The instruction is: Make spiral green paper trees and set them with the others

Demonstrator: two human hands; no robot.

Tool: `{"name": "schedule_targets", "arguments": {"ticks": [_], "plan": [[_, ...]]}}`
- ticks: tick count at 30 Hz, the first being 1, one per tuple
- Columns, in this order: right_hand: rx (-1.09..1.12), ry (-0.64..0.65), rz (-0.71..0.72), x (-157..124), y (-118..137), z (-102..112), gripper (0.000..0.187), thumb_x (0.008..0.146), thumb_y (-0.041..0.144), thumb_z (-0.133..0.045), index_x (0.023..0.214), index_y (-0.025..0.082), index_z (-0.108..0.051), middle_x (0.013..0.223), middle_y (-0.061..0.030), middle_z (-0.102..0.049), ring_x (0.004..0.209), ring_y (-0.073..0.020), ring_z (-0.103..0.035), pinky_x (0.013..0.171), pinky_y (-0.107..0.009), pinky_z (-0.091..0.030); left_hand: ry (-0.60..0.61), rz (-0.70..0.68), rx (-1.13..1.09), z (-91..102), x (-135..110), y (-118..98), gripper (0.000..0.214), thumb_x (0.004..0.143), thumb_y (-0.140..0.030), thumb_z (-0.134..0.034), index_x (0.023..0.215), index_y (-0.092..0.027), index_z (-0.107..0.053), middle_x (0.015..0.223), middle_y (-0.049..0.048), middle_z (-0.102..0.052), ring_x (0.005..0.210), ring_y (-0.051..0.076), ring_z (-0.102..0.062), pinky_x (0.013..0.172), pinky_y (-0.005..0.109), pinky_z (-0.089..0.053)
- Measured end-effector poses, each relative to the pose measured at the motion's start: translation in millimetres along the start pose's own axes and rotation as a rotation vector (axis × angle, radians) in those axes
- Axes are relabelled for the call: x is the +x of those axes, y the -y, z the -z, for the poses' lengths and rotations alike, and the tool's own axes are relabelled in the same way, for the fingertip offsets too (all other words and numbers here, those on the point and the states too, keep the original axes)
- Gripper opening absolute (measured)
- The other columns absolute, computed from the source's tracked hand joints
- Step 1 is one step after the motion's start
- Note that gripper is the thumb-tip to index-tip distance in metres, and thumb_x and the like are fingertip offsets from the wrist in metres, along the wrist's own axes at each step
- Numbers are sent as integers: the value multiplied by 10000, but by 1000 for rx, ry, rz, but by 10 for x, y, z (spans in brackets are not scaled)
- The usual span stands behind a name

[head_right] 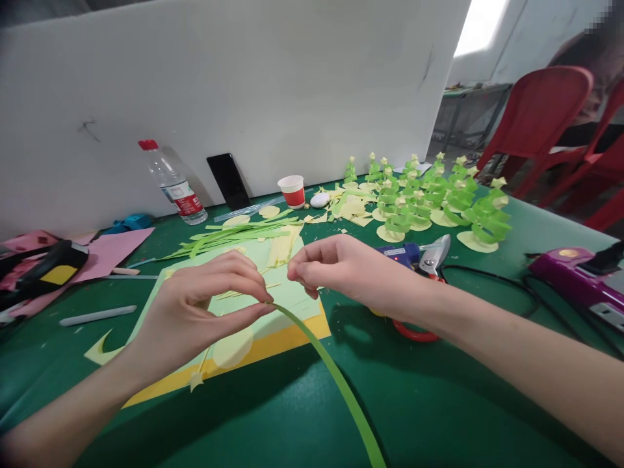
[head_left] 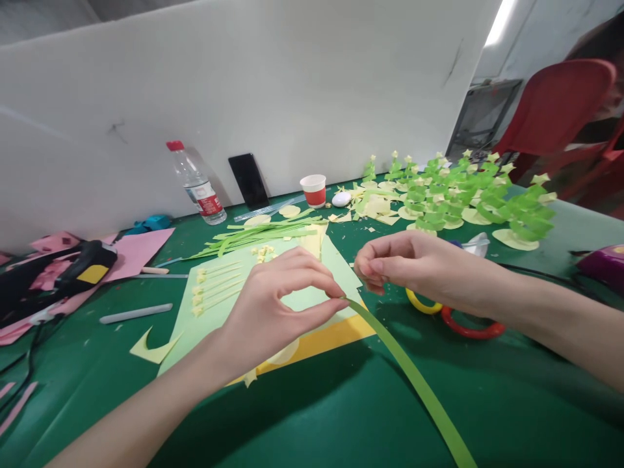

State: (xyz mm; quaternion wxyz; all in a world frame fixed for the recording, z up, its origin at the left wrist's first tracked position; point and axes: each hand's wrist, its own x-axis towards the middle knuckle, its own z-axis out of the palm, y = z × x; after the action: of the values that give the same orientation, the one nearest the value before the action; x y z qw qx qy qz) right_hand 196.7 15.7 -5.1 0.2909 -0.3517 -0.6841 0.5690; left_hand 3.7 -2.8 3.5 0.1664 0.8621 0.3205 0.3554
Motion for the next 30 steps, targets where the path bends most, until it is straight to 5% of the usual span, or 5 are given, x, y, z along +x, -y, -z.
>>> {"name": "schedule_targets", "arguments": {"ticks": [10,21,30], "plan": [[46,13,-17,-26,34,-4,19,698,174,-608,688,187,-599,654,33,-556,613,-82,-507,630,-211,-400,5,20,-17,3,3,-20,91,691,-90,-655,653,-173,-644,652,8,-660,649,137,-584,622,259,-485],[-32,80,-96,-49,71,-56,137,798,338,-554,804,284,-680,809,44,-601,772,-91,-512,696,-187,-384,18,57,-49,-26,-29,-36,99,681,-105,-680,633,-152,-607,642,1,-644,637,128,-555,655,279,-445],[77,90,-164,-36,48,-181,126,697,326,-658,719,202,-654,715,32,-581,680,-85,-485,629,-201,-363,-30,-19,30,-73,-34,-33,139,703,-134,-664,611,-169,-565,574,-25,-557,606,114,-495,575,242,-411]]}}
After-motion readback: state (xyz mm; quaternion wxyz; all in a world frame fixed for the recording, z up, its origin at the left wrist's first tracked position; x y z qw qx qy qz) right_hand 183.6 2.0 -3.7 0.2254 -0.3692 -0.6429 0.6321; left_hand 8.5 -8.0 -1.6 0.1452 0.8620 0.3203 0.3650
